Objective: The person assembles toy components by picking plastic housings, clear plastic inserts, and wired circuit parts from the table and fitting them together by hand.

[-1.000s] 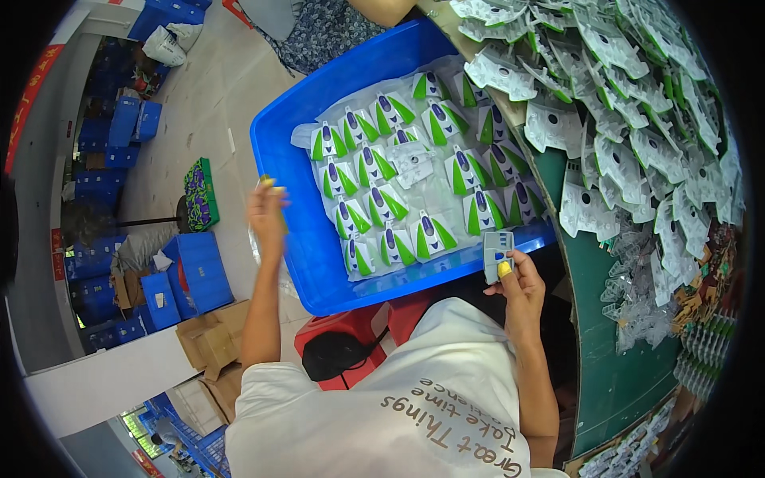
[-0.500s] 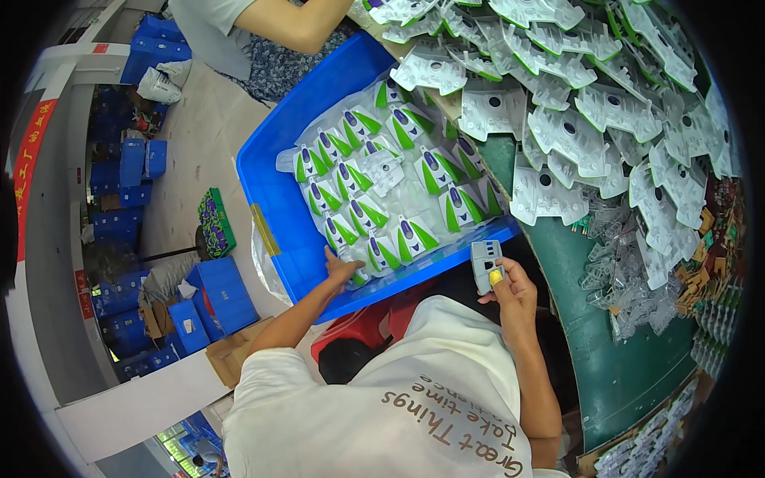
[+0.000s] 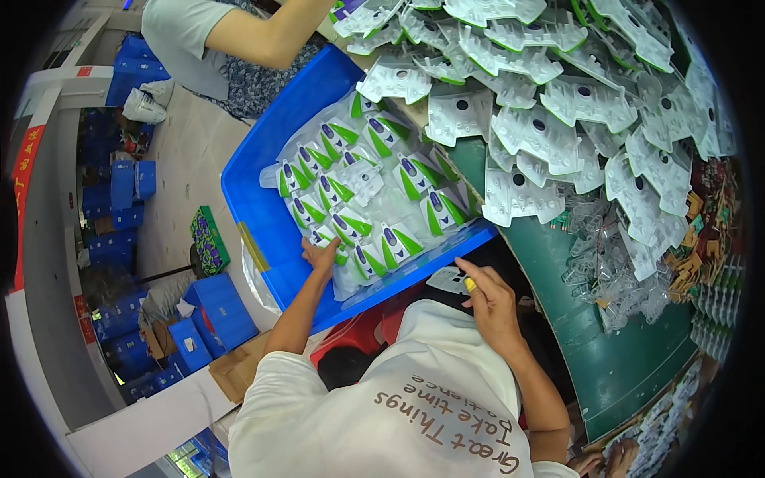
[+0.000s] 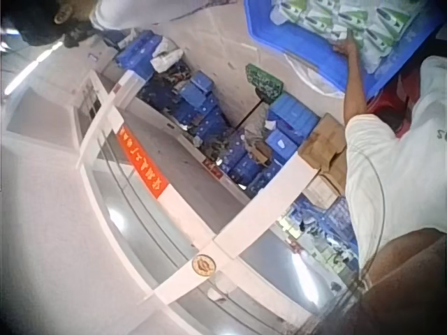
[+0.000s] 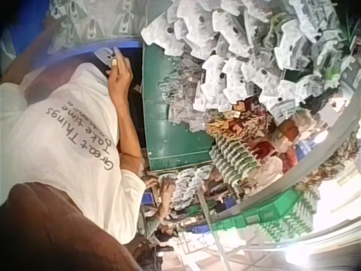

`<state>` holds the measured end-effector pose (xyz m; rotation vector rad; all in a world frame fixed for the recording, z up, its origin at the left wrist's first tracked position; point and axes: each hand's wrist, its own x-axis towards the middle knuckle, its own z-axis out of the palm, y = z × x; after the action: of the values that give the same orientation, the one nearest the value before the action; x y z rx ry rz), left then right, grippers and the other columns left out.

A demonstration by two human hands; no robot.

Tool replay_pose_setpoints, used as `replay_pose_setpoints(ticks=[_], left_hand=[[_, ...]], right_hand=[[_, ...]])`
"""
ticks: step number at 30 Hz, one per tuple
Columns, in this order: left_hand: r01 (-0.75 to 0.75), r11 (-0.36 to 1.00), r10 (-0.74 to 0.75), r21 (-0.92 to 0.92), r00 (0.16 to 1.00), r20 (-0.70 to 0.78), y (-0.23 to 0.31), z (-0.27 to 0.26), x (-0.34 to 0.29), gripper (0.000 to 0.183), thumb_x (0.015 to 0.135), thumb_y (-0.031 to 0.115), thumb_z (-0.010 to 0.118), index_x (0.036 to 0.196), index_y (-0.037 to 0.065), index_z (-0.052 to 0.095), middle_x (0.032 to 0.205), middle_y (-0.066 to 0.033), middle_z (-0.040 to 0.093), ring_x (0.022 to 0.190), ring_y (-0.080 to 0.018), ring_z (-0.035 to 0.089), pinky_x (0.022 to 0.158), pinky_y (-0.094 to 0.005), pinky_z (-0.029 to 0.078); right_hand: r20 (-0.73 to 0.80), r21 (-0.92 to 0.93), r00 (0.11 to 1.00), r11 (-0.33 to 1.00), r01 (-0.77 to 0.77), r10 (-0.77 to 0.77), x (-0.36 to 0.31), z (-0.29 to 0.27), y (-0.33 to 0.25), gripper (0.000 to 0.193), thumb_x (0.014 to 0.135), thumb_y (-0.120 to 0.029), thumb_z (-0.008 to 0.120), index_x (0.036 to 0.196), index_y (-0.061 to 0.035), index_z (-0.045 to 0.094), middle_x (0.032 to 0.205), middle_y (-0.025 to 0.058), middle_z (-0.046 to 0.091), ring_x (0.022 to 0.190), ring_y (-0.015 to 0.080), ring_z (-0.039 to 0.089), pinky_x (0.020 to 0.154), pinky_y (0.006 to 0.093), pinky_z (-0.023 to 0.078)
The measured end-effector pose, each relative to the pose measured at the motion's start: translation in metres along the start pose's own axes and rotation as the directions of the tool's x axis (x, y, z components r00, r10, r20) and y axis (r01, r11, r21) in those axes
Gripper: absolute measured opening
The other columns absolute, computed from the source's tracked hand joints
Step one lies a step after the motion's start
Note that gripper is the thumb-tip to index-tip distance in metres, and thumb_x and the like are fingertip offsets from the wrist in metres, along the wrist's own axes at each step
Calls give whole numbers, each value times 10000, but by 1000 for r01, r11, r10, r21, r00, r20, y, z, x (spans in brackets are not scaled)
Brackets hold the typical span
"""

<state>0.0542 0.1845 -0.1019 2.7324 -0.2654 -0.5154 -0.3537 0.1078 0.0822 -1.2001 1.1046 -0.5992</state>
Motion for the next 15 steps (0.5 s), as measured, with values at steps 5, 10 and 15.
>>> replay_pose_setpoints(ticks=[5, 10, 15], left_hand=[[-41, 991, 29, -124, 995, -98, 15, -32, -8, 1123, 592, 315, 875, 1469, 87, 210, 1339, -250, 374, 1217, -384, 424, 1041, -433, 370], [-574, 738, 656, -356, 734, 176, 91, -98, -106, 1079, 637, 248, 828, 1486, 87, 182, 1324, -225, 376, 1159, -347, 460, 1015, -415, 389], [618, 577, 608, -533, 111, 786, 161, -118, -223, 1191, 592, 324, 771, 1530, 105, 71, 1395, -200, 381, 1187, -387, 521, 984, -475, 466]], right_hand=[[-13, -143, 986, 976, 165, -168, -5, 4, -2, 489, 883, 141, 476, 1313, -68, 577, 939, 101, 562, 757, 146, 557, 645, 234, 514], [-229, 115, 973, 993, 30, -3, -9, 1, -1, 212, 903, 46, 581, 1110, 31, 626, 925, 49, 616, 775, 61, 565, 646, 207, 459], [-234, 323, 967, 930, 176, -101, -2, -4, -36, 155, 903, 27, 584, 1044, 30, 648, 926, 34, 627, 830, 55, 561, 726, 190, 444]])
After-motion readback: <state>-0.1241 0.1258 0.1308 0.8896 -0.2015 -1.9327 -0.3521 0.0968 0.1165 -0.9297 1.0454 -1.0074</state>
